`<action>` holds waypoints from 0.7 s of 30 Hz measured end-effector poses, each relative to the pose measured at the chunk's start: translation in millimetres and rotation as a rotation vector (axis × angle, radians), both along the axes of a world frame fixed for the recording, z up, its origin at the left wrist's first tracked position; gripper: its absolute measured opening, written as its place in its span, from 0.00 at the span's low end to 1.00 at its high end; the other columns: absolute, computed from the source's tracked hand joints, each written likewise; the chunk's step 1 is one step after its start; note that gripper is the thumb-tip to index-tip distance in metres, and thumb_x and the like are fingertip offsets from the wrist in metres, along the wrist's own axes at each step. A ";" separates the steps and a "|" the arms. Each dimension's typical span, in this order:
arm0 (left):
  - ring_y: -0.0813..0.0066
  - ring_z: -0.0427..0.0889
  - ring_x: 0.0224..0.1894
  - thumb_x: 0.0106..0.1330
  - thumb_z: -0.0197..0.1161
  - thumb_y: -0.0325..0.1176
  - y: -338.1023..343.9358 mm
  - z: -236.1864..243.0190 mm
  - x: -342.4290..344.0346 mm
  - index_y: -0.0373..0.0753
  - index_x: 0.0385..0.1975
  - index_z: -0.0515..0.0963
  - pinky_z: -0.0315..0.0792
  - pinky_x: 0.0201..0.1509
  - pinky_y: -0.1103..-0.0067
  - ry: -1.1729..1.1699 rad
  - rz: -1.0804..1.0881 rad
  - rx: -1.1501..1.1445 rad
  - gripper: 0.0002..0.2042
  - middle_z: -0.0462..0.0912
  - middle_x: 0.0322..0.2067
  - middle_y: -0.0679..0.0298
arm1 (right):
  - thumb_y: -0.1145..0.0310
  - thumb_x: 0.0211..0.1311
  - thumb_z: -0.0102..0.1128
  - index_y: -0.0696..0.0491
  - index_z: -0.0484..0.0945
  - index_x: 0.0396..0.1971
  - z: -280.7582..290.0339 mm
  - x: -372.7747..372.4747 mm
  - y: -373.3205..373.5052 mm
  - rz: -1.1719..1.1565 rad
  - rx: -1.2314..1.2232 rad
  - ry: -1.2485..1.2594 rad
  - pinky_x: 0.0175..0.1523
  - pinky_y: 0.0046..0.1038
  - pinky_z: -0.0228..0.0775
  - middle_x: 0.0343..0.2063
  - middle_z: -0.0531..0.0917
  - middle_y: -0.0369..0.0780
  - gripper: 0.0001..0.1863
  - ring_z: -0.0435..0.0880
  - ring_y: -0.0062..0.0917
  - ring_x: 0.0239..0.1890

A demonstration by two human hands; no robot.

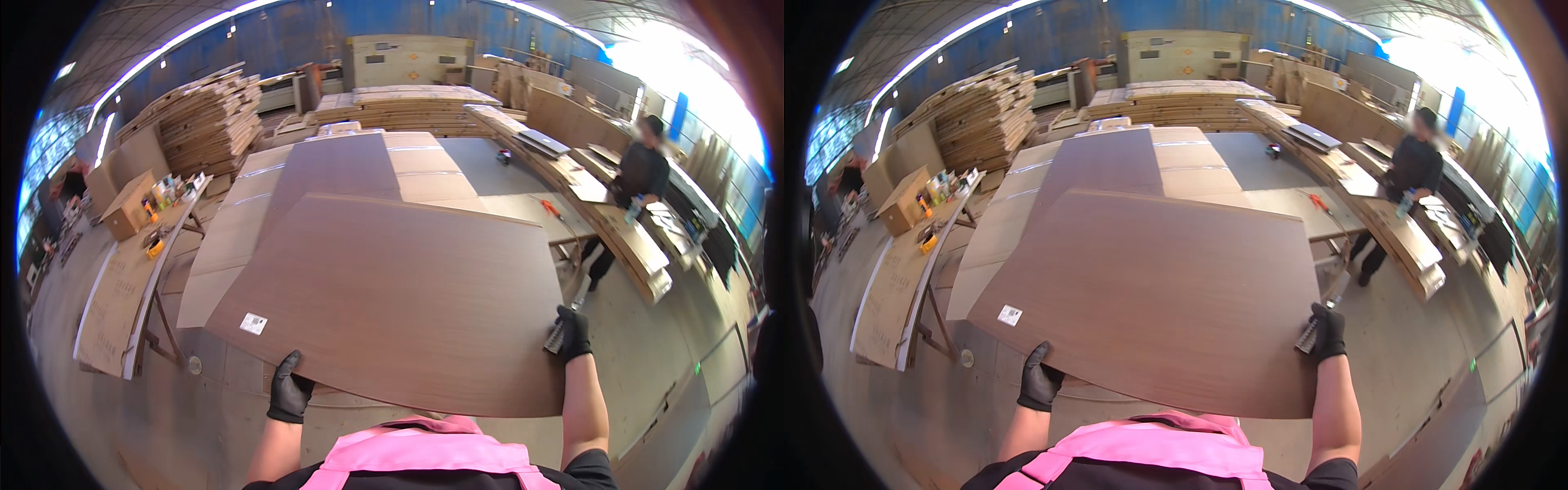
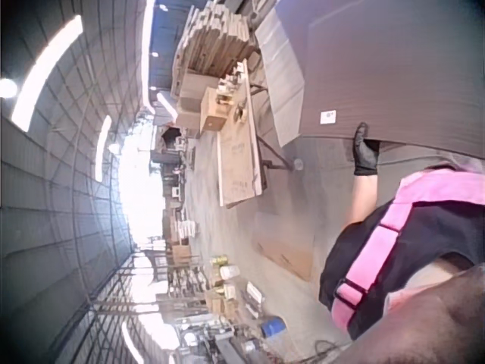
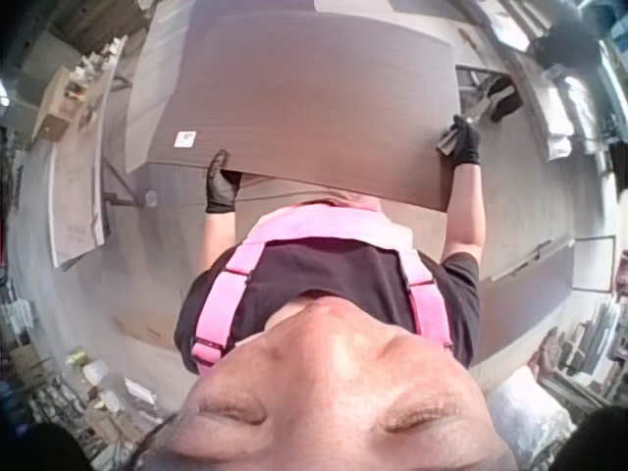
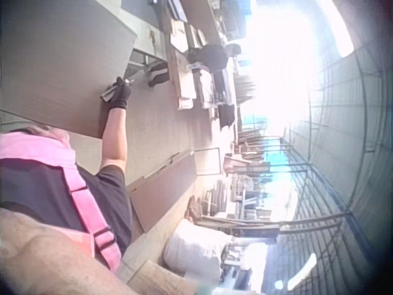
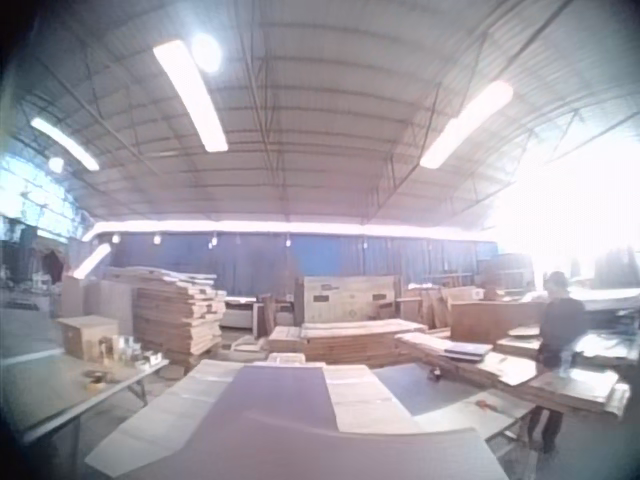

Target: The person applies edge banding to rectangular wood panels using a hot air gun and a utility knife. They heat the panel edges, press the banding strip into place, and trim excess material. The person handles multiple panels sequentially, moving them between work surfaces and stacking finished pieces.

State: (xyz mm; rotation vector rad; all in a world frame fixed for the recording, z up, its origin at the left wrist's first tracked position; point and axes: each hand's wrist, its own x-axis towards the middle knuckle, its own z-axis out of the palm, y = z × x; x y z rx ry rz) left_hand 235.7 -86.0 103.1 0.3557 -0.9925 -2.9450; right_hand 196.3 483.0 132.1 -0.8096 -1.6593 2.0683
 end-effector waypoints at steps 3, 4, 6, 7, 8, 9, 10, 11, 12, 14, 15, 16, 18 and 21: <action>0.65 0.73 0.56 0.61 0.61 0.33 8.2 -13.4 -17.0 0.41 0.56 0.69 0.68 0.61 0.66 -0.043 0.169 -0.038 0.22 0.76 0.52 0.63 | 0.68 0.52 0.66 0.53 0.74 0.19 -7.3 -122.3 -12.3 0.152 0.119 0.010 0.18 0.27 0.62 0.14 0.74 0.35 0.10 0.72 0.23 0.13; 0.65 0.74 0.56 0.61 0.61 0.33 13.6 -17.3 -24.6 0.41 0.56 0.70 0.68 0.60 0.66 -0.052 0.220 -0.037 0.22 0.76 0.52 0.63 | 0.68 0.52 0.66 0.53 0.74 0.18 -11.4 -160.0 -16.5 0.214 0.079 -0.008 0.18 0.27 0.62 0.14 0.74 0.35 0.10 0.72 0.22 0.13; 0.64 0.75 0.55 0.61 0.61 0.34 27.8 -26.4 -41.8 0.41 0.55 0.70 0.69 0.60 0.66 -0.042 0.306 -0.047 0.21 0.77 0.51 0.64 | 0.69 0.53 0.65 0.53 0.74 0.17 -21.5 -233.7 -26.0 0.336 0.092 -0.053 0.19 0.26 0.62 0.14 0.75 0.36 0.10 0.72 0.22 0.13; 0.64 0.75 0.55 0.61 0.61 0.35 37.1 -30.6 -53.9 0.41 0.55 0.70 0.70 0.60 0.66 -0.068 0.346 -0.047 0.21 0.77 0.51 0.64 | 0.69 0.53 0.65 0.54 0.75 0.17 -27.0 -269.5 -33.9 0.377 0.116 -0.021 0.20 0.26 0.62 0.14 0.76 0.36 0.11 0.73 0.22 0.14; 0.64 0.75 0.55 0.62 0.61 0.35 46.0 -34.8 -64.5 0.42 0.55 0.70 0.70 0.60 0.66 -0.091 0.390 -0.052 0.21 0.77 0.51 0.64 | 0.68 0.54 0.64 0.54 0.75 0.17 -32.4 -301.7 -38.3 0.437 0.128 -0.025 0.20 0.27 0.63 0.14 0.76 0.37 0.11 0.73 0.22 0.14; 0.64 0.75 0.55 0.62 0.61 0.35 53.5 -38.5 -71.9 0.42 0.55 0.70 0.70 0.60 0.66 -0.058 0.408 -0.062 0.21 0.77 0.51 0.64 | 0.68 0.54 0.64 0.55 0.75 0.17 -38.3 -332.9 -44.1 0.489 0.125 -0.042 0.21 0.27 0.63 0.14 0.76 0.37 0.11 0.73 0.22 0.14; 0.64 0.75 0.55 0.63 0.61 0.37 57.8 -42.2 -83.5 0.42 0.56 0.69 0.70 0.60 0.65 -0.142 0.425 -0.018 0.21 0.77 0.51 0.64 | 0.67 0.54 0.64 0.56 0.74 0.16 -44.7 -362.7 -49.3 0.535 0.118 -0.036 0.21 0.26 0.63 0.14 0.75 0.37 0.12 0.73 0.22 0.14; 0.64 0.75 0.55 0.63 0.61 0.37 66.8 -49.0 -88.6 0.43 0.56 0.69 0.70 0.60 0.65 -0.180 0.453 0.001 0.21 0.76 0.52 0.64 | 0.67 0.54 0.64 0.55 0.74 0.16 -52.9 -384.5 -52.1 0.556 0.126 -0.036 0.21 0.26 0.63 0.14 0.75 0.36 0.12 0.73 0.22 0.14; 0.64 0.75 0.55 0.63 0.61 0.37 74.2 -56.1 -95.9 0.43 0.56 0.69 0.71 0.60 0.65 -0.198 0.473 0.011 0.21 0.76 0.52 0.64 | 0.67 0.54 0.64 0.55 0.74 0.16 -61.7 -405.7 -55.6 0.575 0.124 -0.037 0.21 0.26 0.63 0.13 0.75 0.36 0.12 0.72 0.21 0.14; 0.65 0.74 0.56 0.64 0.61 0.39 86.8 -70.8 -111.9 0.45 0.56 0.68 0.71 0.59 0.66 -0.255 0.521 0.006 0.21 0.75 0.54 0.64 | 0.66 0.54 0.63 0.55 0.74 0.15 -80.3 -439.2 -59.4 0.617 0.091 -0.049 0.22 0.25 0.62 0.13 0.74 0.35 0.13 0.72 0.20 0.15; 0.65 0.74 0.56 0.64 0.61 0.40 91.0 -76.7 -119.5 0.45 0.57 0.68 0.71 0.59 0.66 -0.270 0.513 -0.013 0.22 0.75 0.54 0.64 | 0.65 0.55 0.62 0.55 0.74 0.15 -89.5 -452.0 -59.6 0.633 0.109 -0.073 0.22 0.25 0.62 0.13 0.75 0.35 0.13 0.72 0.20 0.15; 0.66 0.73 0.57 0.64 0.61 0.41 95.8 -81.7 -123.4 0.45 0.57 0.68 0.71 0.59 0.66 -0.313 0.525 -0.028 0.22 0.75 0.54 0.64 | 0.65 0.55 0.62 0.55 0.74 0.15 -100.1 -460.7 -62.5 0.636 0.118 -0.065 0.23 0.25 0.62 0.13 0.75 0.35 0.13 0.72 0.20 0.15; 0.68 0.73 0.56 0.65 0.59 0.47 102.3 -87.6 -128.0 0.47 0.58 0.68 0.72 0.56 0.70 -0.474 0.506 -0.171 0.23 0.75 0.53 0.65 | 0.64 0.55 0.63 0.54 0.74 0.16 -118.3 -469.6 -63.5 0.646 0.121 -0.066 0.23 0.24 0.62 0.13 0.75 0.35 0.13 0.72 0.19 0.15; 0.70 0.74 0.53 0.66 0.57 0.52 105.8 -88.4 -128.8 0.47 0.56 0.68 0.74 0.52 0.73 -0.633 0.518 -0.270 0.23 0.75 0.51 0.66 | 0.64 0.56 0.64 0.54 0.75 0.17 -132.7 -473.3 -59.3 0.642 0.117 -0.153 0.24 0.23 0.62 0.14 0.75 0.34 0.14 0.71 0.18 0.16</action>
